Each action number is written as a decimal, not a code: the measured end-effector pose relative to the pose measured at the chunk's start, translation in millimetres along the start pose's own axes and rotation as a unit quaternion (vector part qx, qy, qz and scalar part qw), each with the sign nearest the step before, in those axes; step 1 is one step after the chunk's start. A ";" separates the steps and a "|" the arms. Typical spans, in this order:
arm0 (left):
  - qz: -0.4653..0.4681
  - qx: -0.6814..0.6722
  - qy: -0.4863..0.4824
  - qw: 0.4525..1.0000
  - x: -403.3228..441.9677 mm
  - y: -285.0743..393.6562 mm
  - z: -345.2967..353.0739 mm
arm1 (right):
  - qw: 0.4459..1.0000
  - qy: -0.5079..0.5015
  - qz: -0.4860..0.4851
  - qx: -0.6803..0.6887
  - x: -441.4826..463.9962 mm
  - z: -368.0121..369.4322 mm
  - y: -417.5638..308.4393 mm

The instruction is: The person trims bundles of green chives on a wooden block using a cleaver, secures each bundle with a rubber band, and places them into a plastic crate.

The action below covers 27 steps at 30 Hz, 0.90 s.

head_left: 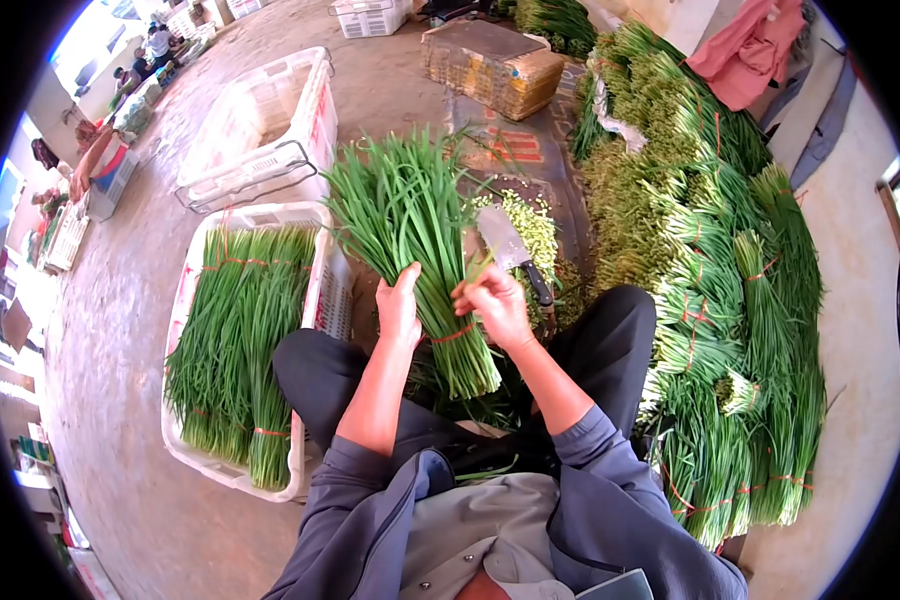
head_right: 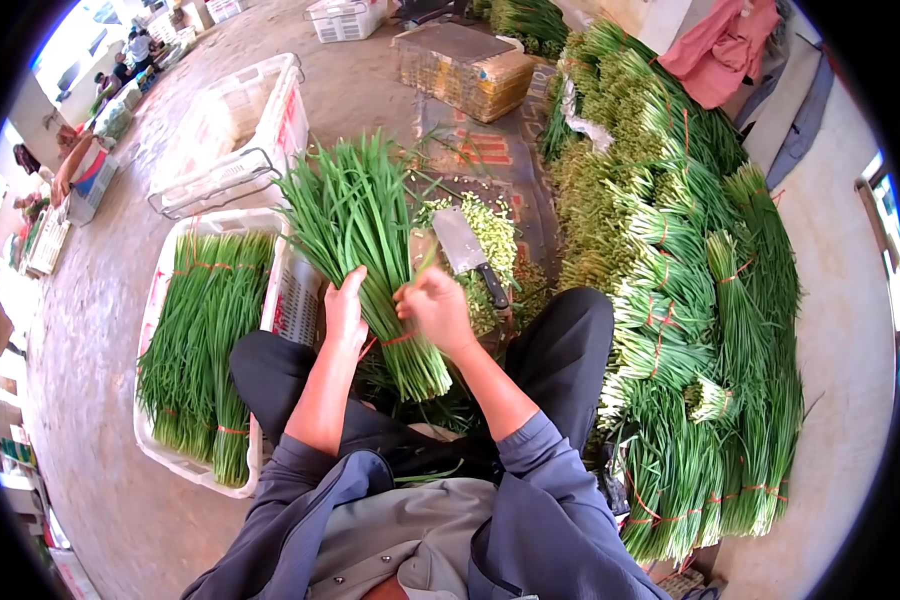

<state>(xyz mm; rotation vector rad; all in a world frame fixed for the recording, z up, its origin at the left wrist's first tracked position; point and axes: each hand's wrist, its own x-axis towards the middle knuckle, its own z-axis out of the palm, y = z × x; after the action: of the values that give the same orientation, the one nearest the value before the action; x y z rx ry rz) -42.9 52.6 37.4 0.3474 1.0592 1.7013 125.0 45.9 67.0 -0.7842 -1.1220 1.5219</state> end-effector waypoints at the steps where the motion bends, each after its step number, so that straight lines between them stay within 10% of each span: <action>1: 0.001 -0.009 0.009 1.000 2.3 2.1 -2.3 | 0.997 0.035 -0.017 0.068 1.7 -5.3 -4.9; 6: -0.022 -0.035 0.035 0.999 13.0 12.0 -10.1 | 0.961 0.188 0.018 0.199 14.9 -58.2 -28.9; 10: 0.017 -0.013 -0.003 1.000 7.2 11.9 -2.9 | 0.956 0.131 0.155 -0.214 14.9 -98.4 -6.3; 16: 0.019 0.046 -0.029 0.998 -7.9 9.4 2.5 | 0.948 0.127 0.035 -0.288 27.9 -31.6 -75.7; 20: 0.045 0.080 -0.055 0.994 -17.8 1.6 6.4 | 0.901 0.052 -0.221 -0.370 52.2 8.8 -138.3; 27: 0.038 0.110 -0.125 0.985 -24.6 -6.1 5.2 | 0.820 -0.056 -0.270 -0.501 92.8 3.8 -156.1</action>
<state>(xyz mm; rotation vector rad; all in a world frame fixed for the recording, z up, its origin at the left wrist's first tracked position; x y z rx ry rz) -25.7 33.8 41.9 0.7328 1.0594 1.5614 154.2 137.8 220.9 -0.9238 -2.0655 0.4140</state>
